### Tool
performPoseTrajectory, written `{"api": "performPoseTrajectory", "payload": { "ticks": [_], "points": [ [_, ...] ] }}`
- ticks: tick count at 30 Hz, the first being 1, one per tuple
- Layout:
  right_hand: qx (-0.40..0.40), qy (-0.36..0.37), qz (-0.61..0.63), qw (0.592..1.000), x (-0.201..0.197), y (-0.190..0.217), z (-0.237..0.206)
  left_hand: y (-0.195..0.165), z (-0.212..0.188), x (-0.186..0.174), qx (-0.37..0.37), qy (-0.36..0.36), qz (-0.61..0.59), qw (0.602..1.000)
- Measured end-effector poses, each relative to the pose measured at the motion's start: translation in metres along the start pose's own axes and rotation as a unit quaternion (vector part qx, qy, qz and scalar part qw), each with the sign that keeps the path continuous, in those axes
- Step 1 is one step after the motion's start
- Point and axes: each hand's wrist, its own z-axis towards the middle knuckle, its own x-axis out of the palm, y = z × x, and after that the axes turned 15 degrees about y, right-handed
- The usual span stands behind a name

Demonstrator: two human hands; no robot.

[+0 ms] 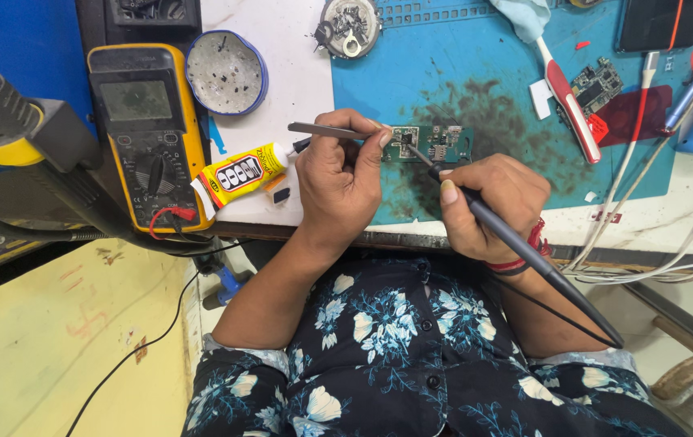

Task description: The person uses a soldering iron and tweezers to solder components on a small green circuit board. They repeatedly heat solder joints and wipe the board with a cloth. The board remains on the workbench throughout.

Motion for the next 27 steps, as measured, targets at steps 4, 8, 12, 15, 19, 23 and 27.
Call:
{"api": "performPoseTrajectory", "payload": {
  "ticks": [4,8,12,15,19,23,27],
  "points": [
    [-0.003,0.0,0.008,1.0,0.0004,-0.0004,0.0005,-0.0002,-0.0001,0.0,-0.003,-0.004,0.005,1.0],
    [0.002,0.002,0.004,1.0,0.0004,0.0002,-0.0001,-0.0004,-0.0008,0.0,0.001,-0.005,0.008,1.0],
    [0.004,0.006,0.003,1.0,0.0003,0.0003,0.0002,0.0001,-0.0008,-0.0002,-0.005,-0.01,0.004,1.0],
    [-0.003,0.016,0.006,1.0,-0.0001,0.0001,0.0009,0.0,-0.001,-0.001,-0.006,-0.01,0.011,1.0],
    [-0.005,0.008,0.008,1.0,0.0008,0.0002,0.0014,-0.0001,-0.0003,-0.0016,-0.014,-0.006,0.026,1.0],
    [-0.003,0.01,0.008,1.0,0.0008,0.0004,0.0014,-0.001,-0.0002,-0.0017,-0.01,-0.006,0.023,1.0],
    [-0.002,0.011,0.009,1.0,0.0005,0.0002,0.0017,-0.0013,0.0003,-0.0018,-0.014,-0.007,0.034,0.999]
  ]
}}
